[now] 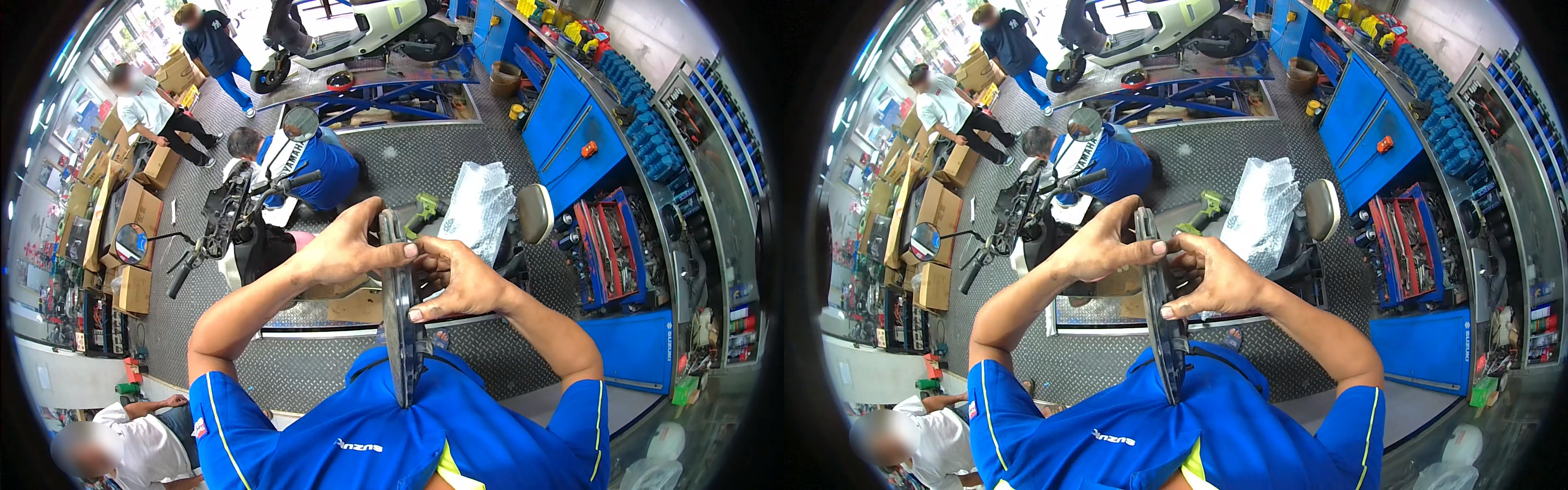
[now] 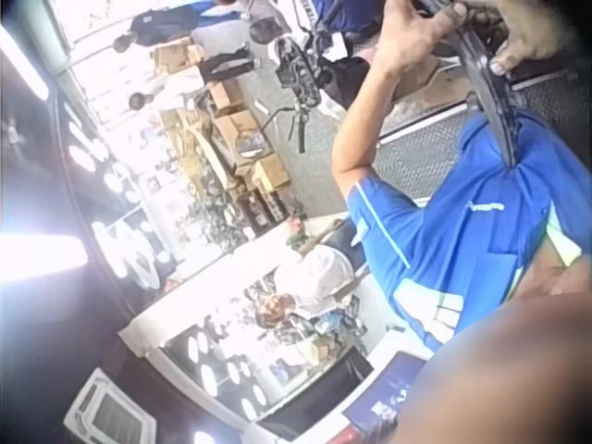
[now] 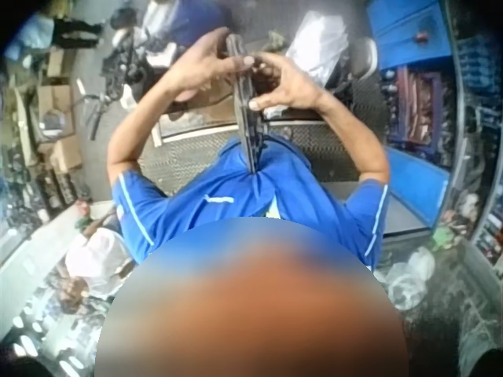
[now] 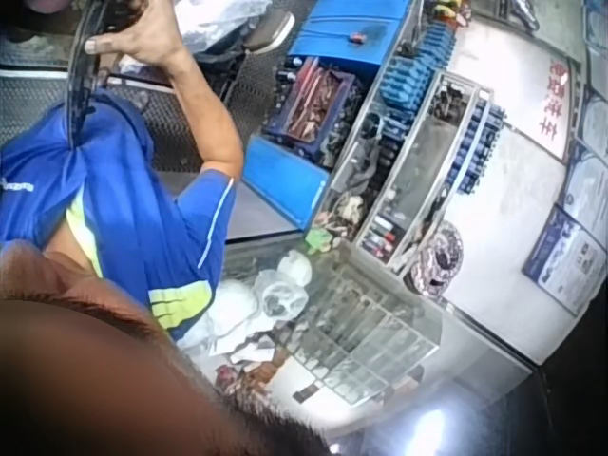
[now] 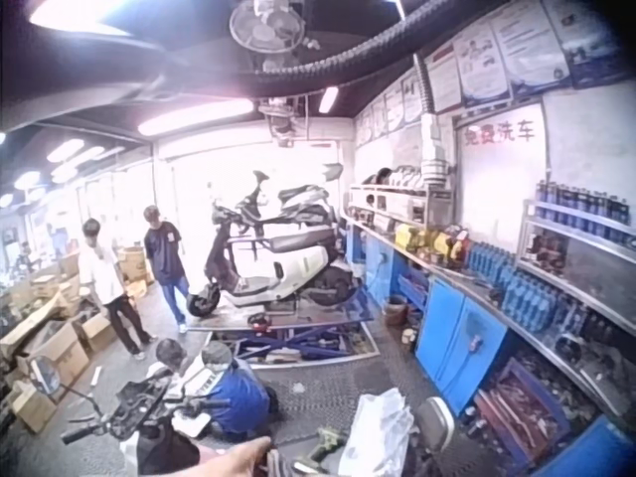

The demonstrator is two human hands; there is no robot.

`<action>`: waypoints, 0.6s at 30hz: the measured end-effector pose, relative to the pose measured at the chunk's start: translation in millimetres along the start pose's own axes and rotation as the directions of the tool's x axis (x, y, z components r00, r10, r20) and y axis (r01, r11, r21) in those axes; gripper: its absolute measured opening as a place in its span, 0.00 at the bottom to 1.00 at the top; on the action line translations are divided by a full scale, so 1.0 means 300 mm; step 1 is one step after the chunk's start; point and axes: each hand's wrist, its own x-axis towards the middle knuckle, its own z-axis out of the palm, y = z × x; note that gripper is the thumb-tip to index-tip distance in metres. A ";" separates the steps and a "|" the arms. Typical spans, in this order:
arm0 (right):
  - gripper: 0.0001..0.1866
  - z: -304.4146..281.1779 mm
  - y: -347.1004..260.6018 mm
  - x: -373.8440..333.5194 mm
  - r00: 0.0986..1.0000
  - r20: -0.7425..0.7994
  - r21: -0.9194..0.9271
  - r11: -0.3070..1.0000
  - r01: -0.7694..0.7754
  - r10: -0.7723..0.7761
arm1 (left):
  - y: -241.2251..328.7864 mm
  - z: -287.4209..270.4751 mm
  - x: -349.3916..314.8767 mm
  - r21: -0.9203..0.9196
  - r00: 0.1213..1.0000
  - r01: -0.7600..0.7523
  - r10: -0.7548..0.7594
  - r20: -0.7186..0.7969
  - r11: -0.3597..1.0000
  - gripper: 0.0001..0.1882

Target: The person assembles a motorcycle dashboard by removing a plastic panel from bubble wrap, cutting a cable tie with scissors, and fitting a digital meter into the housing.

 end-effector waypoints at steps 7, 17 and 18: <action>0.40 -0.017 0.000 -0.014 1.000 -0.010 -0.025 1.000 0.000 0.000 | 0.079 0.009 -0.004 -0.050 0.994 0.110 -0.110 0.002 0.993 0.57; 0.39 -0.005 -0.003 -0.021 1.000 -0.028 0.012 1.000 -0.003 0.003 | 0.012 0.000 0.024 -0.095 0.992 0.079 -0.069 0.103 0.992 0.59; 0.39 -0.004 -0.004 -0.021 1.000 -0.027 -0.004 1.000 0.000 0.000 | 0.013 -0.005 0.023 -0.096 0.991 0.083 -0.072 0.114 0.992 0.59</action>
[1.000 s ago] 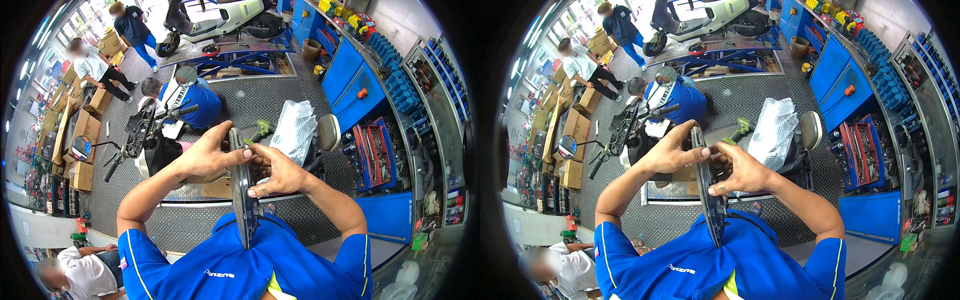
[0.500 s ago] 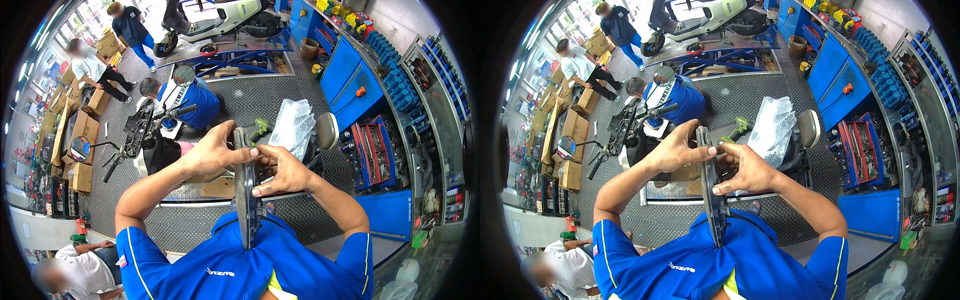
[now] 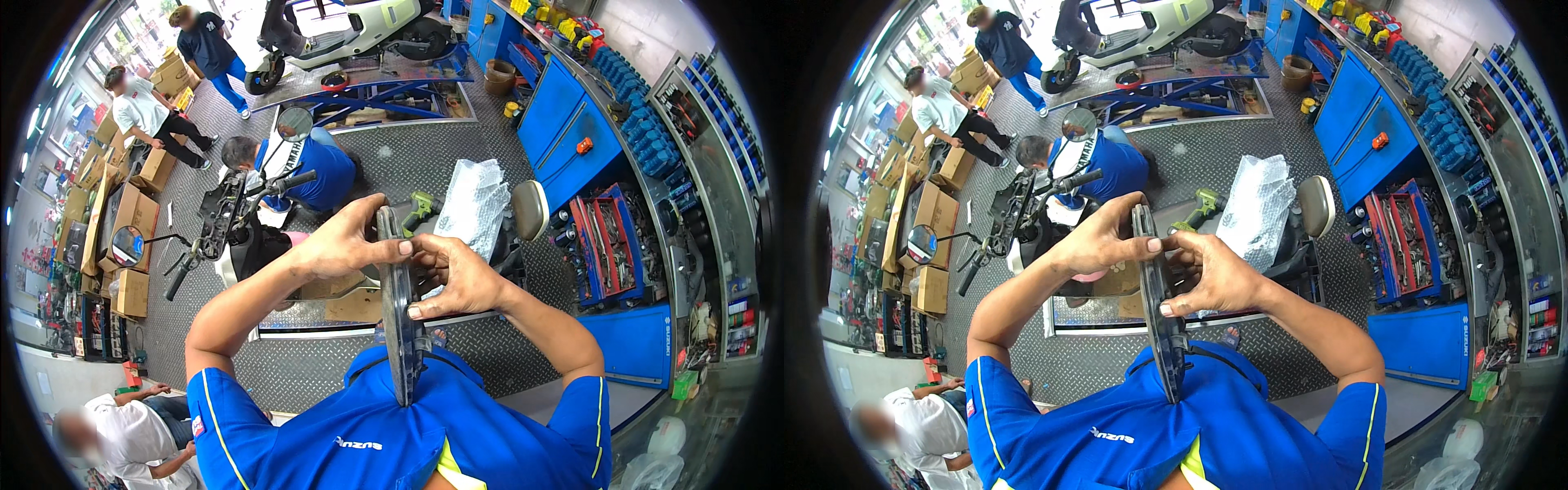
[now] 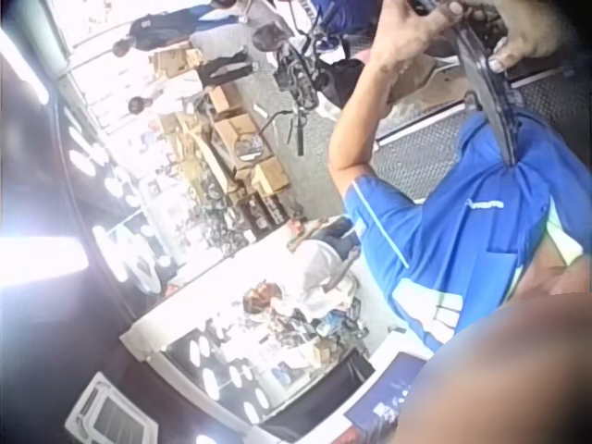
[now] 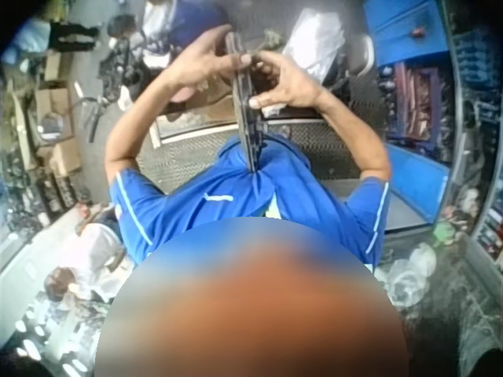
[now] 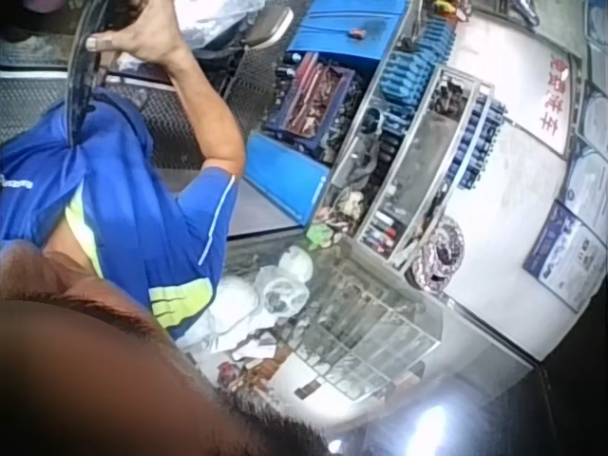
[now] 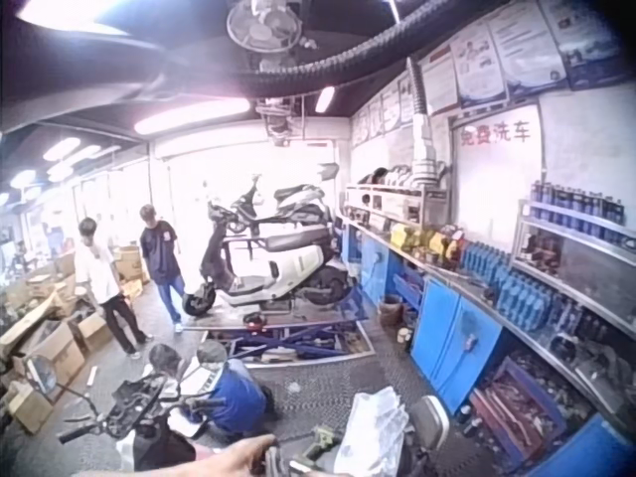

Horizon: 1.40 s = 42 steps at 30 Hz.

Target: The person assembles a motorcycle dashboard by removing a plastic panel from bubble wrap, cutting a cable tie with scissors, and fitting a digital meter into the housing.

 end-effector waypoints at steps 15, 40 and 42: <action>0.33 0.048 0.157 -0.070 0.913 -0.397 0.339 0.939 0.050 0.095 | 0.117 -0.003 -0.109 0.627 0.717 -0.558 0.697 0.033 0.544 0.39; 0.47 0.075 0.209 -0.069 0.977 -0.193 0.628 0.777 0.053 0.089 | -0.161 0.205 -0.170 0.665 0.248 -0.728 0.841 0.482 -0.167 0.13; 0.46 0.075 0.192 -0.069 0.982 -0.174 0.691 0.720 0.068 0.074 | -0.161 0.164 -0.176 0.606 0.397 -0.784 0.861 0.319 0.136 0.37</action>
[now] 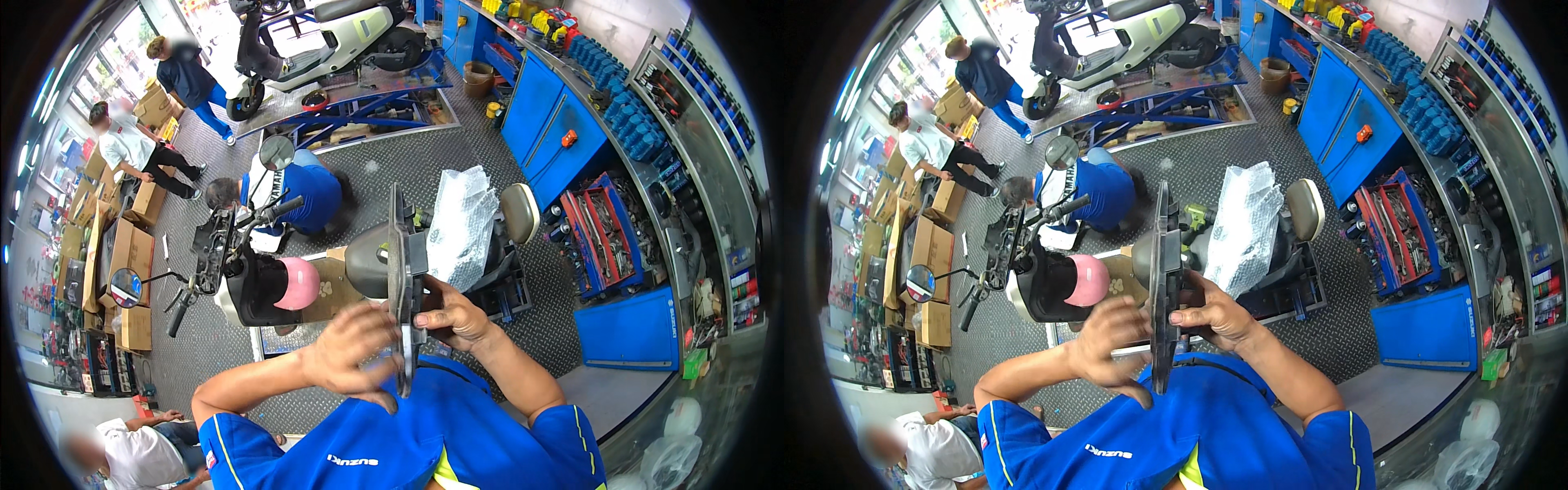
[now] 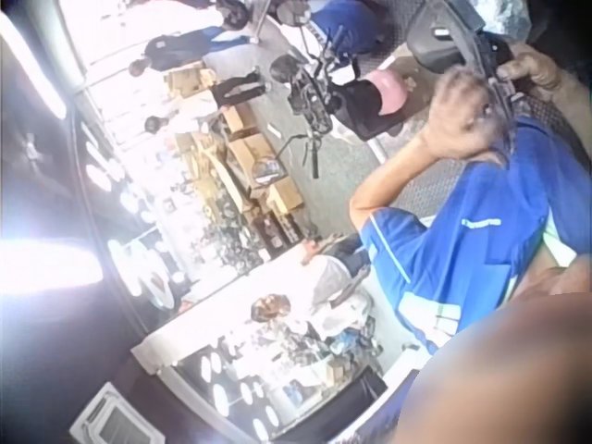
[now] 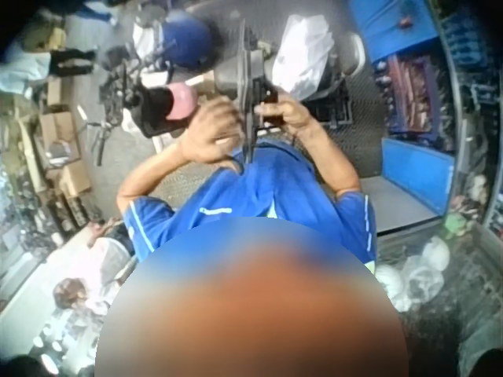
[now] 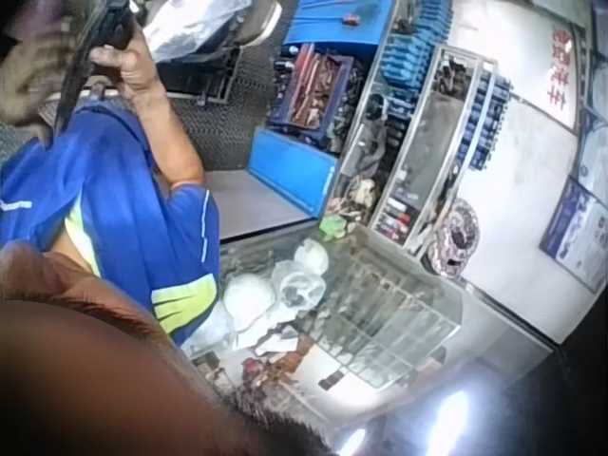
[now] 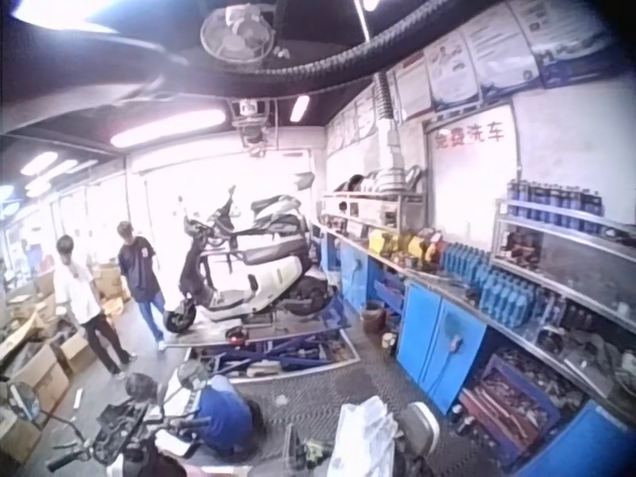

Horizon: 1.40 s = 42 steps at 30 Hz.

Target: The person assembles a motorcycle dashboard by removing a plastic panel from bubble wrap, cutting a cable tie with scissors, and fitting a digital meter into the housing.

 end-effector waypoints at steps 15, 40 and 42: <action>0.46 -0.056 0.057 0.023 0.987 0.059 -0.085 0.986 -0.143 0.148 | -0.168 0.011 0.101 -0.576 0.219 0.775 -0.743 0.633 -0.262 0.69; 0.52 -0.082 0.150 -0.046 0.951 0.038 -0.089 0.949 -0.302 0.306 | -0.064 0.172 -0.066 -0.562 0.108 0.711 -0.725 0.680 -0.422 0.74; 0.54 -0.058 0.159 -0.051 0.974 0.024 -0.206 0.955 -0.216 0.225 | -0.067 0.185 -0.076 -0.565 0.086 0.711 -0.746 0.660 -0.418 0.74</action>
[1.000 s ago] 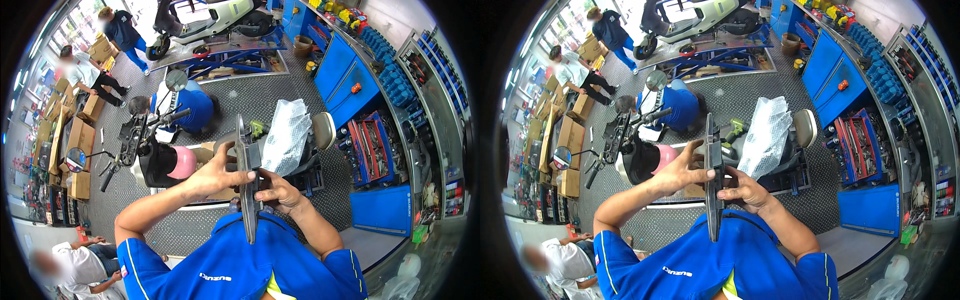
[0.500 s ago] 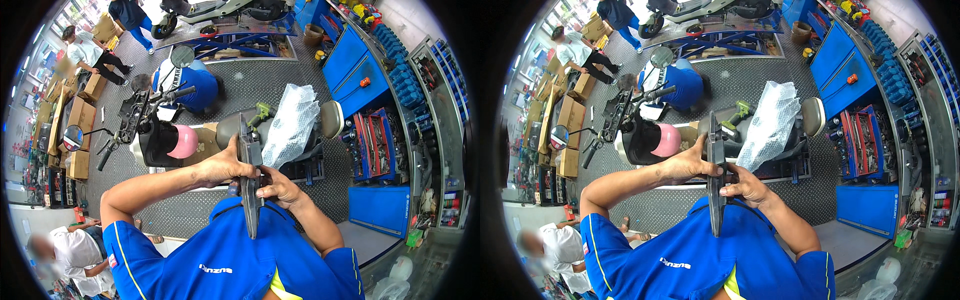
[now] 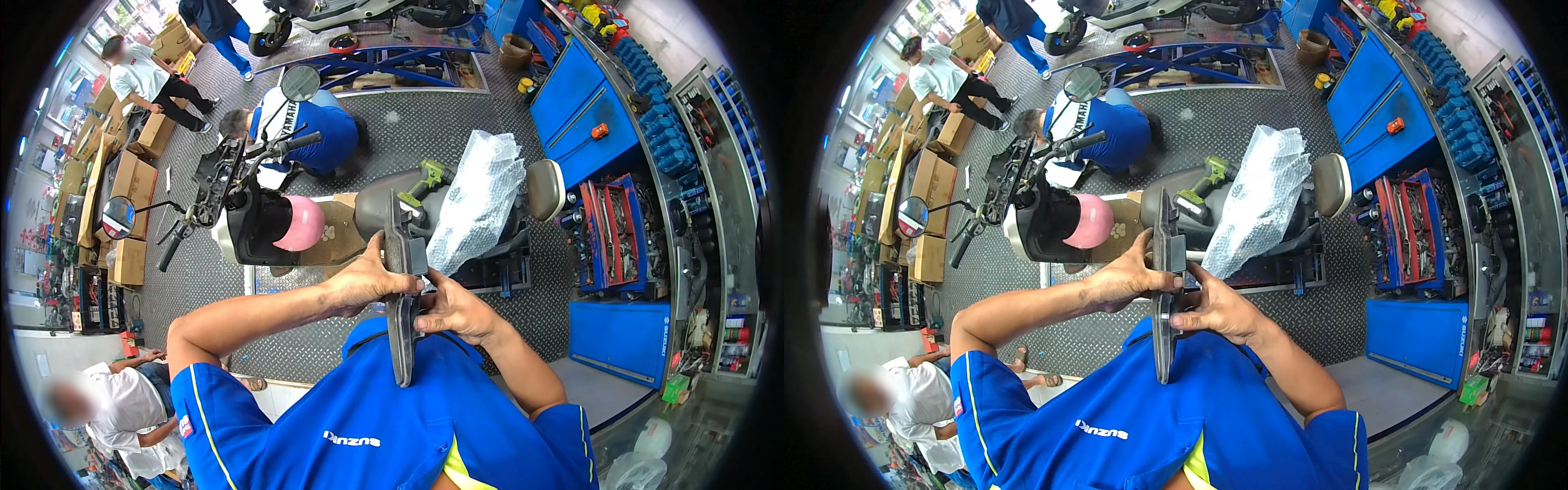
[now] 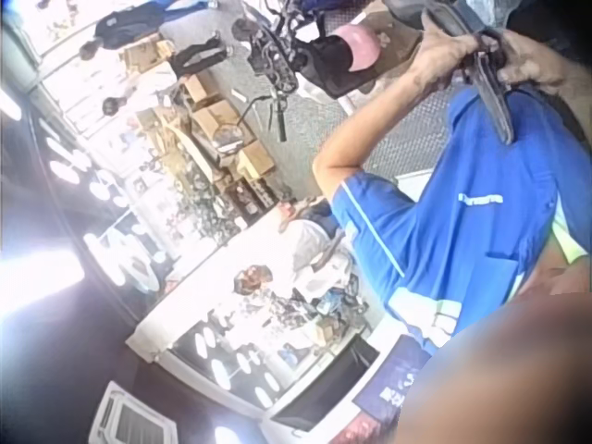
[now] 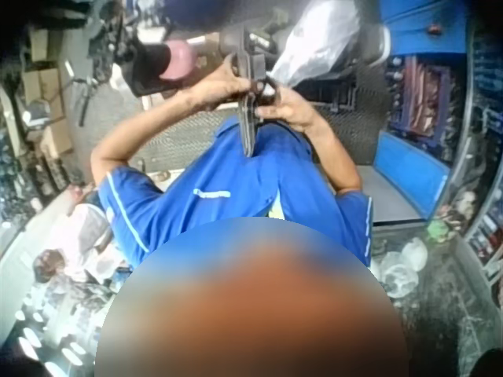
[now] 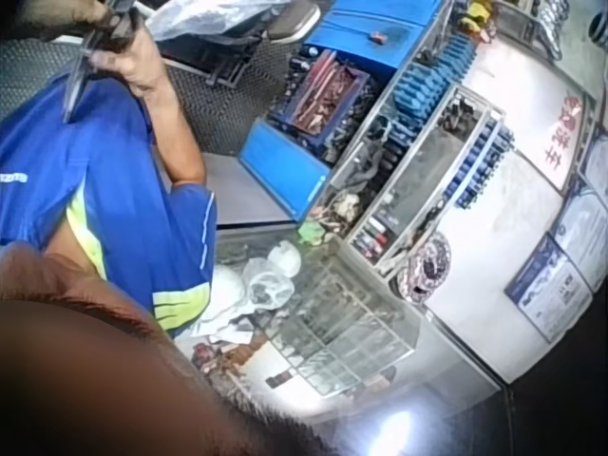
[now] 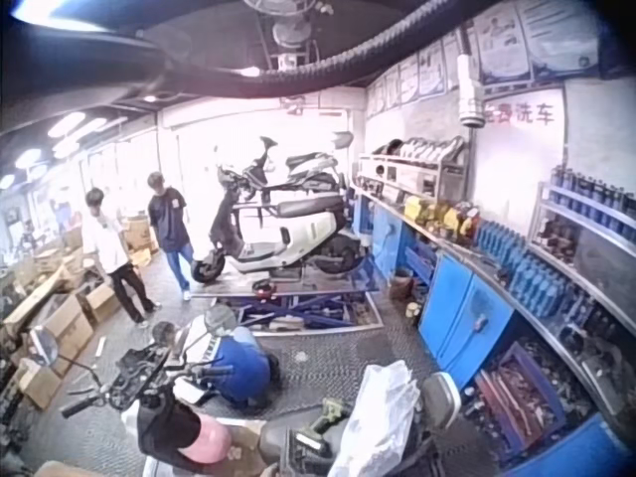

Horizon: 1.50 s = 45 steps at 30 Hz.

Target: The person assembles a motorcycle dashboard by removing a plastic panel from bubble wrap, cutting a cable tie with scissors, and fitting a digital meter into the housing.

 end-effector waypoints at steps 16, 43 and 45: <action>0.14 0.134 0.017 -0.044 0.866 -0.285 -0.832 0.554 -0.011 -0.411 | 0.023 0.054 -0.040 -0.035 0.998 0.035 -0.037 -0.054 0.999 0.72; 0.33 0.147 -0.053 -0.083 0.927 -0.074 -0.904 0.418 0.094 -0.368 | 0.034 0.047 -0.072 0.204 0.983 -0.110 0.137 -0.122 0.973 0.57; 0.35 0.147 -0.043 -0.090 0.917 -0.062 -0.887 0.443 0.130 -0.395 | 0.009 0.036 -0.059 0.146 0.981 -0.151 0.166 -0.102 0.978 0.57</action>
